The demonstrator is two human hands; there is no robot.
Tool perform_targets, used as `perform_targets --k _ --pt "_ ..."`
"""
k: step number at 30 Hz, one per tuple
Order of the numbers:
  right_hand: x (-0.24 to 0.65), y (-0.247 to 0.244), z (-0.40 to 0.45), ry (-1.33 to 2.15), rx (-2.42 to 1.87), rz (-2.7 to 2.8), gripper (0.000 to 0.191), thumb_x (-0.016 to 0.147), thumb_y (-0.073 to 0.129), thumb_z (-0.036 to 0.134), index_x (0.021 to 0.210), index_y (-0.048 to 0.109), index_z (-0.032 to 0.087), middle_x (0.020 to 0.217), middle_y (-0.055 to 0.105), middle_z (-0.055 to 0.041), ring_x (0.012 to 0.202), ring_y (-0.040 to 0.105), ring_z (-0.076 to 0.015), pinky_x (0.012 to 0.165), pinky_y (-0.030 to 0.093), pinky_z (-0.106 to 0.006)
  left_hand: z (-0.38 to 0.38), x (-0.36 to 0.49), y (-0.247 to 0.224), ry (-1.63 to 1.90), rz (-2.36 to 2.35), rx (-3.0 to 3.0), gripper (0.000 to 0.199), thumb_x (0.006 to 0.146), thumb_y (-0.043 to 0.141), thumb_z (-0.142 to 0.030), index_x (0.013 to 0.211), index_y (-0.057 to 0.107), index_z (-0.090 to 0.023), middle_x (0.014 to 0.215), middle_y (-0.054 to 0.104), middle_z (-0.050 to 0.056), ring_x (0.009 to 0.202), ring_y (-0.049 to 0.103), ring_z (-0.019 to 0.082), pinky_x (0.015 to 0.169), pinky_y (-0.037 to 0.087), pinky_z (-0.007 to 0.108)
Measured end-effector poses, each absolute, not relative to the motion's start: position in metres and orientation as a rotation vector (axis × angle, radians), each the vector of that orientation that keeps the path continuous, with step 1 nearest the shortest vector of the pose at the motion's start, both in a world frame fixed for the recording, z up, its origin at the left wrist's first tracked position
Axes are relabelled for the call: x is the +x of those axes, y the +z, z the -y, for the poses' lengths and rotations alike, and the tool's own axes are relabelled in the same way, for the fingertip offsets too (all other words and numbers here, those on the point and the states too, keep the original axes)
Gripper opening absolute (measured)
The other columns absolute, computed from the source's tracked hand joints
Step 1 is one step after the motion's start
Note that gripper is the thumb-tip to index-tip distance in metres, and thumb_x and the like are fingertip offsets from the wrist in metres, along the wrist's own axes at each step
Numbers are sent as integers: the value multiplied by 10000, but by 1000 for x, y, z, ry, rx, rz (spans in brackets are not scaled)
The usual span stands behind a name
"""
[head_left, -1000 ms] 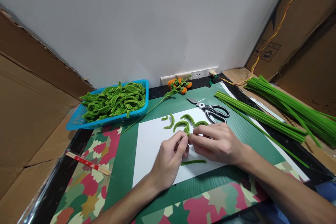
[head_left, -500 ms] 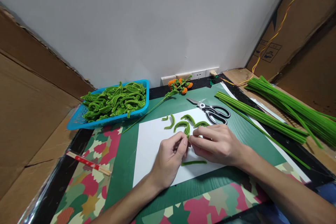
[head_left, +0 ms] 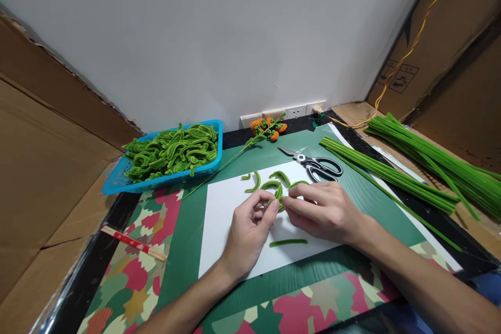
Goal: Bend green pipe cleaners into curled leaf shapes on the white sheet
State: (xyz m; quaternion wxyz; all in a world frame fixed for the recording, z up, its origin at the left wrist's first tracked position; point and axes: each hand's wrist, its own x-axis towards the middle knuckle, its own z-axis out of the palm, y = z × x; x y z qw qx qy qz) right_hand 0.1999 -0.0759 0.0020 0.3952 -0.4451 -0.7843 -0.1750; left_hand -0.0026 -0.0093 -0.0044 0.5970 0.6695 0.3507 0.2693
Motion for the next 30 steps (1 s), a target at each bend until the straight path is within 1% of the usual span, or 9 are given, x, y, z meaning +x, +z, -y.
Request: perform_targets --k 3,8,13,17,20,24,30 --pt "200 2 76 -450 -1143 1989 136 1019 612 137 927 698 187 828 741 -14 594 597 -100 559 409 -261 10 -1 -3 634 -828 1550 347 1030 669 -539 977 630 -199 633 517 -74 426 399 57 412 298 208" --pt "199 1 76 -442 -1164 2002 151 1028 595 124 947 705 189 825 733 -6 587 584 -94 557 395 -259 10 0 -2 647 -802 1572 357 1051 635 -542 1001 645 -189 681 545 -63 438 415 53 426 318 209" --pt "198 -1 75 -351 -1281 2071 161 1075 561 167 1045 719 175 923 761 -29 638 639 -106 559 372 -276 8 2 -5 666 -794 1539 345 1069 616 -521 985 643 -187 659 539 -66 439 418 55 425 313 200" --pt "199 -2 76 -296 -1380 2135 211 1119 502 214 1120 709 176 1002 771 -53 680 680 -114 556 355 -280 6 5 -6 683 -811 1509 331 1052 651 -505 980 656 -182 628 534 -71 414 403 53 409 293 203" --pt "199 -1 77 -301 -1397 2137 223 1129 491 227 1104 707 175 1015 773 -62 695 686 -120 555 350 -284 6 6 -6 676 -809 1517 339 1043 666 -501 929 664 -182 612 539 -66 415 416 56 415 302 206" --pt "199 -2 79 -322 -1392 2134 222 1124 498 201 1068 711 173 998 776 -61 661 664 -112 548 344 -288 7 6 -4 668 -803 1539 359 1038 669 -503 893 685 -175 590 533 -63 424 425 62 426 317 213" --pt "199 -3 78 -338 -1366 2087 187 1076 565 155 1002 736 173 899 777 -30 610 634 -107 554 369 -286 8 6 -3 642 -782 1567 333 1047 652 -453 877 694 -170 594 546 -56 443 450 66 451 349 212"
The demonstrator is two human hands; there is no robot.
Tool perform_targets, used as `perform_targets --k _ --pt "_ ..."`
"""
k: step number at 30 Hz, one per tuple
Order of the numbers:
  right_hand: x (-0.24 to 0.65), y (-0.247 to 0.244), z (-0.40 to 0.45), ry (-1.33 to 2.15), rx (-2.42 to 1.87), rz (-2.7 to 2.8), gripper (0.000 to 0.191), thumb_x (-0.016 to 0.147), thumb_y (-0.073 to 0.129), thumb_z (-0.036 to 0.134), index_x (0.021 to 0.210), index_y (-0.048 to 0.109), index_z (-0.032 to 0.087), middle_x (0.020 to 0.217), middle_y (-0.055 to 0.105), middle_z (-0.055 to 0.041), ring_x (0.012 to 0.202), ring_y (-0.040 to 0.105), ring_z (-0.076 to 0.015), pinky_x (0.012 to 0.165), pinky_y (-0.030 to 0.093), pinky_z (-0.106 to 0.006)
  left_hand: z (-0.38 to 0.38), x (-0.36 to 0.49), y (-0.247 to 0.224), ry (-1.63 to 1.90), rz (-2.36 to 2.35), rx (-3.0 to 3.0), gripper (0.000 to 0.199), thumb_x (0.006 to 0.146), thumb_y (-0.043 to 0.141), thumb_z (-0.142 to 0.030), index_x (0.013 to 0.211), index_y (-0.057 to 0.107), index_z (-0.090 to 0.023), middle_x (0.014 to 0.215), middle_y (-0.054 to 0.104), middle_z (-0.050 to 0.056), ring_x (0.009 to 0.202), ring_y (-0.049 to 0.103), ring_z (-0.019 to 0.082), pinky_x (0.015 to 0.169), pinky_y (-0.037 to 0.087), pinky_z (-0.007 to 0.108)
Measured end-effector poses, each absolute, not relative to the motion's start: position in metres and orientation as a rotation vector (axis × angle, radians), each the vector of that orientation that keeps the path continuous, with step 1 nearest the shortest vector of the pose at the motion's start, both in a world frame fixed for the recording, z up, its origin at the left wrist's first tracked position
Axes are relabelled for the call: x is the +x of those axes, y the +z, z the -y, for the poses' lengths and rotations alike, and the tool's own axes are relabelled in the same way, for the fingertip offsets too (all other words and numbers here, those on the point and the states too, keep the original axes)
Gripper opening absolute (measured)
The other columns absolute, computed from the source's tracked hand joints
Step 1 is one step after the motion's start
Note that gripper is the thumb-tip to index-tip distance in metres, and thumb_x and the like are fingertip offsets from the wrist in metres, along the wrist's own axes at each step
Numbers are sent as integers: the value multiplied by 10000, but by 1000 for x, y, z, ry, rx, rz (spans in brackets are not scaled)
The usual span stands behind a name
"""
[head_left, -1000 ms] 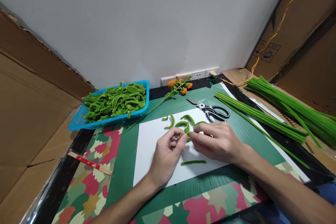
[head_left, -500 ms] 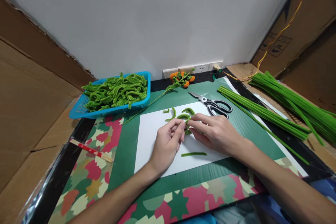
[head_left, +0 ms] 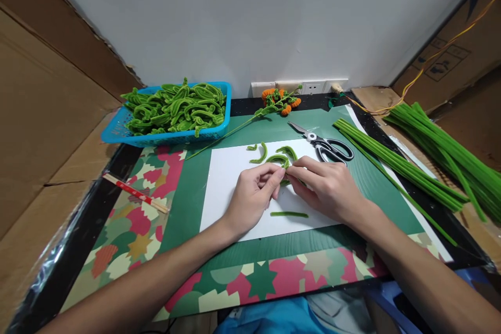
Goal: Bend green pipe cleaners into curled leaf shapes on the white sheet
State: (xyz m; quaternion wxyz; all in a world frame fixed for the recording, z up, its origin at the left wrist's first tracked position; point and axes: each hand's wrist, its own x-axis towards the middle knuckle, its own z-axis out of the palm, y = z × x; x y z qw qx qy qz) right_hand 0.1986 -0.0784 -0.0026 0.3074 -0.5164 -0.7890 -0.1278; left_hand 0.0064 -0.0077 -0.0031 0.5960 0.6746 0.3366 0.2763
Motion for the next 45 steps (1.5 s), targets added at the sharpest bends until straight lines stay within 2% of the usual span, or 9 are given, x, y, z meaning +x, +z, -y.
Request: perform_targets --k 9,13,21,29,32,37,39,42,45 --pt "203 -1 77 -304 -1370 1943 133 1002 646 129 946 755 182 886 794 -15 583 612 -90 541 380 -260 7 5 -7 643 -737 1476 284 1045 654 -456 1032 698 -176 667 566 -54 442 451 57 428 333 205" --pt "202 -1 78 -301 -1367 1942 133 1001 643 129 948 754 181 884 789 -14 555 570 -82 536 369 -259 7 6 -8 666 -740 1488 290 996 732 -452 1046 703 -168 663 539 -63 458 453 53 438 341 194" --pt "199 -2 79 -233 -1388 1964 130 1013 626 164 945 737 173 868 767 -14 517 528 -76 535 392 -254 8 7 -7 730 -743 1486 296 969 765 -453 1018 714 -165 676 535 -62 466 457 46 426 327 182" --pt "191 -6 79 -160 -1397 1910 136 1019 632 170 951 748 151 872 763 -32 515 538 -77 538 425 -241 7 8 -6 718 -778 1492 268 959 760 -409 916 685 -155 594 519 -67 439 437 52 404 306 178" --pt "191 -5 79 -170 -1377 1914 122 1015 642 165 949 744 149 879 764 -33 524 543 -78 537 420 -241 6 8 -8 767 -795 1523 222 950 761 -365 970 745 -145 644 580 -42 461 444 54 421 324 184" --pt "191 -4 78 -177 -1358 1930 102 1002 651 143 958 742 152 875 762 -28 531 559 -80 539 413 -243 6 7 -8 877 -841 1560 213 919 794 -338 988 817 -137 855 726 38 544 500 56 486 384 194" --pt "191 -5 78 -186 -1351 1943 111 1001 642 137 953 740 153 857 755 -25 532 563 -85 535 408 -247 6 7 -7 874 -844 1535 204 920 788 -332 971 803 -135 805 703 21 508 481 47 457 352 190" --pt "192 -7 77 -198 -1340 1957 109 1005 641 139 956 736 158 854 755 -21 533 563 -87 536 406 -250 5 6 -4 804 -817 1456 217 928 778 -354 968 757 -142 614 571 -50 420 433 49 391 286 187" --pt "194 -8 77 -226 -1334 1948 91 1011 666 148 948 726 175 856 763 -8 524 554 -78 545 406 -248 3 5 -4 765 -785 1388 252 940 777 -395 977 722 -152 524 482 -90 384 419 56 369 279 180"
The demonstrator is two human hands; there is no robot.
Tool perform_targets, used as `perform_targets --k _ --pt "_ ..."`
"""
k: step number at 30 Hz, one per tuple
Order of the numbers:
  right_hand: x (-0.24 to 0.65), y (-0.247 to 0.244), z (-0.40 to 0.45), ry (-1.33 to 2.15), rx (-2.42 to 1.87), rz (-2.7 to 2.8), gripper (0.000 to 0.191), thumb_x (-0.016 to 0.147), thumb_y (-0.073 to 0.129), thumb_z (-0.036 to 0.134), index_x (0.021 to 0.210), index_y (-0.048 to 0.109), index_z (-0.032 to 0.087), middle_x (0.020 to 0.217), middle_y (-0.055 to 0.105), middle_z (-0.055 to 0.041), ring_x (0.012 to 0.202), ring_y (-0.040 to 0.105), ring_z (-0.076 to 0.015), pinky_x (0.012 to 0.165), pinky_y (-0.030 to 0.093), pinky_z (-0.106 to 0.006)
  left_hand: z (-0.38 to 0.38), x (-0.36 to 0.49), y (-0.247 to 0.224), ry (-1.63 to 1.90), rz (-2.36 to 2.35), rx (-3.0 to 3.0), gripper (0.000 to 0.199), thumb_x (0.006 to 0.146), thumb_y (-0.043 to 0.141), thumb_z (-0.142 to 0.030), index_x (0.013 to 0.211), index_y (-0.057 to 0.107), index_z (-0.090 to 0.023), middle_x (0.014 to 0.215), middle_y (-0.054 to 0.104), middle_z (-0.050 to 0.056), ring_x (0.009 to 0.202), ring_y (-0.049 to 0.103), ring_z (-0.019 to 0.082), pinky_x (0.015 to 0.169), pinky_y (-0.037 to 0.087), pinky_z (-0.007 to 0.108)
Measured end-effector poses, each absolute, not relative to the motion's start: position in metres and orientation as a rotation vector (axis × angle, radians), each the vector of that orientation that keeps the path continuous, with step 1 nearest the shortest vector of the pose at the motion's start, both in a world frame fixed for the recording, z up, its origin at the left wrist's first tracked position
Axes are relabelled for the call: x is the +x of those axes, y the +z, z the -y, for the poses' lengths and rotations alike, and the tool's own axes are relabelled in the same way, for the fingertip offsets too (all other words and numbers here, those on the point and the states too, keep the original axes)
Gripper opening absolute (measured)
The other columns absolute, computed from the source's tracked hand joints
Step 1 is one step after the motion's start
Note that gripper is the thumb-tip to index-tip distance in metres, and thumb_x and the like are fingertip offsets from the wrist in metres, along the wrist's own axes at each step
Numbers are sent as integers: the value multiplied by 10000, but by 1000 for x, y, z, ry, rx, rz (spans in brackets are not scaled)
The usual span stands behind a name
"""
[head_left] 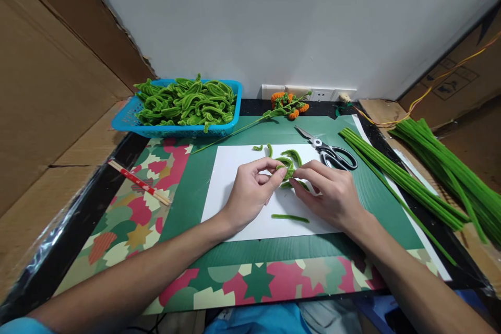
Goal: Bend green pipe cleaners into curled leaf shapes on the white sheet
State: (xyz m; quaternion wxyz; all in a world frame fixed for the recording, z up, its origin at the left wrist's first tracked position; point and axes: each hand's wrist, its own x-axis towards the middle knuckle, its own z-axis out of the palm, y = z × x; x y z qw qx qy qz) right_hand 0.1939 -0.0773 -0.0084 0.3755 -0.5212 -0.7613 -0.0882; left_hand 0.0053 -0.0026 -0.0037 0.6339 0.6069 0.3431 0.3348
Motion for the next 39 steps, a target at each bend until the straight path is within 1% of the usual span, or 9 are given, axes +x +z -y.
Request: perform_targets --k 5,10,14,22,28,32,35,37,39 --pt "196 -10 77 -320 -1277 1923 88 999 710 114 947 700 184 823 771 6 501 547 -70 549 403 -256 -1 5 -3 711 -733 1279 350 896 839 -471 929 700 -151 492 483 -94 363 394 45 363 257 174" --pt "198 -11 78 -422 -1223 1922 124 992 741 104 1082 716 184 867 798 -7 620 674 -100 599 452 -250 0 6 -1 676 -740 1223 407 874 850 -524 880 668 -161 464 473 -99 338 358 37 353 233 177" --pt "201 -12 79 -483 -1175 1997 180 984 714 58 1130 735 162 882 801 -26 627 677 -111 610 469 -261 3 7 2 651 -761 1186 397 875 847 -507 852 630 -175 479 470 -105 348 355 31 365 246 163" --pt "194 -7 79 -537 -1196 1954 102 1000 709 143 1076 747 200 798 795 -17 623 689 -131 614 498 -274 2 4 6 567 -758 1085 369 846 882 -444 921 648 -169 493 437 -116 376 305 20 385 186 154" --pt "189 -9 78 -388 -1255 1867 76 994 691 127 1025 711 194 829 788 -23 600 661 -115 578 462 -267 1 5 5 602 -737 1165 408 841 890 -475 977 670 -160 592 510 -90 367 355 25 372 214 196" --pt "183 -10 78 -39 -1296 1738 78 1021 640 158 980 701 184 815 708 -17 567 551 -93 539 408 -252 2 2 4 596 -678 1373 293 966 781 -430 1055 640 -190 556 483 -102 393 407 56 404 269 192" --pt "177 -5 78 598 -1333 1450 154 1019 664 310 922 693 193 754 632 2 572 516 -104 515 389 -245 2 -2 3 645 -677 1586 195 1055 656 -399 1084 621 -209 630 532 -75 476 474 80 470 364 198" --pt "174 -1 76 1073 -1259 1133 273 940 765 452 895 677 197 628 537 53 473 417 -88 436 296 -237 1 -4 1 759 -677 1800 146 1078 603 -346 1067 644 -206 760 608 -25 592 550 101 558 441 215" --pt "174 2 73 1410 -1115 881 394 849 831 550 842 653 199 571 449 90 417 323 -67 401 230 -233 -2 -4 0 901 -627 2037 91 1053 615 -267 1050 677 -200 892 673 23 761 629 140 689 499 247"
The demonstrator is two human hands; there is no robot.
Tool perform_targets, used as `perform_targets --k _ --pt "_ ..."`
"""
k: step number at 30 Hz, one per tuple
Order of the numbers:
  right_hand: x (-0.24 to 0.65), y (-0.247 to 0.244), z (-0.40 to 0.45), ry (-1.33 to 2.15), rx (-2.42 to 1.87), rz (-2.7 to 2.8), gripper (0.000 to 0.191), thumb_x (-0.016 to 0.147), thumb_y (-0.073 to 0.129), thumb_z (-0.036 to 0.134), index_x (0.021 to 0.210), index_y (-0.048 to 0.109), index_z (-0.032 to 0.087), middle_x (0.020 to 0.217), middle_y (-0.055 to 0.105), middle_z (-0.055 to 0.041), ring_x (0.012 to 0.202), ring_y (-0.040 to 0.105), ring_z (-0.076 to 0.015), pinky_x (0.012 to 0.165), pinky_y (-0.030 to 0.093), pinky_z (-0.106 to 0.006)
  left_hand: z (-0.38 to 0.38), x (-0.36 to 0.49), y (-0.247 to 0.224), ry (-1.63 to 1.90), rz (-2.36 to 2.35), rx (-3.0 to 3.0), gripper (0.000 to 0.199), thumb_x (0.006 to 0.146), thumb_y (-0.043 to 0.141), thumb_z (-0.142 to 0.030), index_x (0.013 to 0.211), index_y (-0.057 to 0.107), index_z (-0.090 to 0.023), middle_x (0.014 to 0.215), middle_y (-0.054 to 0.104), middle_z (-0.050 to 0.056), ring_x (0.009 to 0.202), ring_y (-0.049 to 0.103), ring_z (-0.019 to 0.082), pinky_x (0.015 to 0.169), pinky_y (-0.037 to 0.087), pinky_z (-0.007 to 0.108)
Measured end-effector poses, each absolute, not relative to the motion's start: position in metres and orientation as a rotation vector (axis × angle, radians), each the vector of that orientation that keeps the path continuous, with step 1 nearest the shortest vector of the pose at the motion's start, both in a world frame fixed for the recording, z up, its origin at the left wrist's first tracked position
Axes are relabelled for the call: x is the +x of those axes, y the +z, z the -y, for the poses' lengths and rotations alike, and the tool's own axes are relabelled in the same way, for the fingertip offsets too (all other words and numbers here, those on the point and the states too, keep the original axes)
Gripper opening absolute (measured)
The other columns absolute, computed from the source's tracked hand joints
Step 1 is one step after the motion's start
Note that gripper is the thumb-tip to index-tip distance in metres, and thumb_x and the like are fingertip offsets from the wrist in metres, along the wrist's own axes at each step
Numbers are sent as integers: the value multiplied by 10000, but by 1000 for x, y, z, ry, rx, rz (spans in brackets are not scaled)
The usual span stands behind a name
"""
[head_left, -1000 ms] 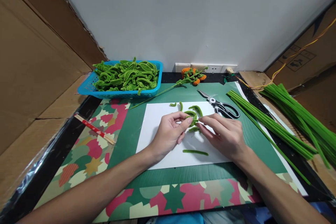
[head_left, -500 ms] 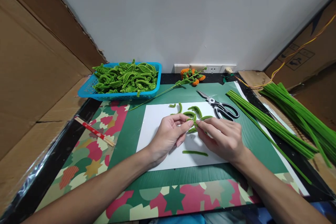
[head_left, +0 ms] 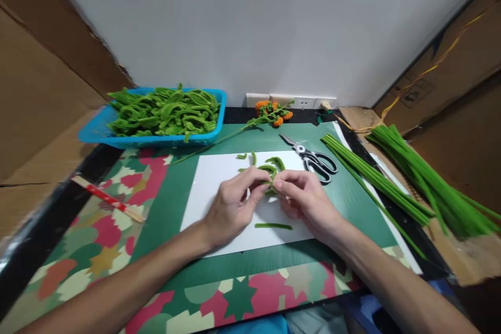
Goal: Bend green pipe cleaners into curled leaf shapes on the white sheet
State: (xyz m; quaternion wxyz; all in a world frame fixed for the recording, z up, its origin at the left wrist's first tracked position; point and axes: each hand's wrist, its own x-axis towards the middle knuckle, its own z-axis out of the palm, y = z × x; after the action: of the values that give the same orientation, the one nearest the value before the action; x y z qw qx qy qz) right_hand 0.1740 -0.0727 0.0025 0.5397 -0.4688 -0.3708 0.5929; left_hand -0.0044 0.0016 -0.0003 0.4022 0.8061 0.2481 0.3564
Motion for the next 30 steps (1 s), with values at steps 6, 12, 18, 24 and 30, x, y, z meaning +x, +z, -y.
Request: perform_targets --k 6,12,18,24,30 --pt "186 7 68 1540 -1106 853 434 789 887 565 852 662 199 581 418 103 436 311 -62 419 229 -225 -5 -1 0 808 -621 1869 109 1059 625 -301 1047 674 -205 723 595 -32 610 561 119 599 448 238" --pt "194 9 75 849 -1338 1464 238 1002 696 418 936 704 190 812 650 -10 671 539 -118 574 415 -240 -4 -1 -4 654 -603 1815 224 1093 569 -430 1107 610 -209 711 559 -49 568 550 117 545 427 227" --pt "194 7 77 805 -1370 1541 172 1043 638 333 957 692 194 834 694 -9 628 557 -106 537 421 -224 -4 -1 -5 681 -643 1915 205 1101 554 -387 1057 626 -201 754 567 -42 575 538 100 565 431 219" --pt "192 3 80 421 -1440 1710 194 1019 685 336 1158 701 202 1041 772 -63 638 615 -111 560 466 -241 -4 1 -2 727 -695 1720 251 1064 609 -439 1016 624 -193 734 553 -49 548 526 99 535 422 218" --pt "194 3 72 1105 -1299 1375 337 953 760 522 909 749 189 750 723 -12 528 542 -107 479 416 -233 0 1 -2 769 -704 1801 216 1055 627 -399 1004 658 -191 802 629 -19 599 549 101 556 438 210"
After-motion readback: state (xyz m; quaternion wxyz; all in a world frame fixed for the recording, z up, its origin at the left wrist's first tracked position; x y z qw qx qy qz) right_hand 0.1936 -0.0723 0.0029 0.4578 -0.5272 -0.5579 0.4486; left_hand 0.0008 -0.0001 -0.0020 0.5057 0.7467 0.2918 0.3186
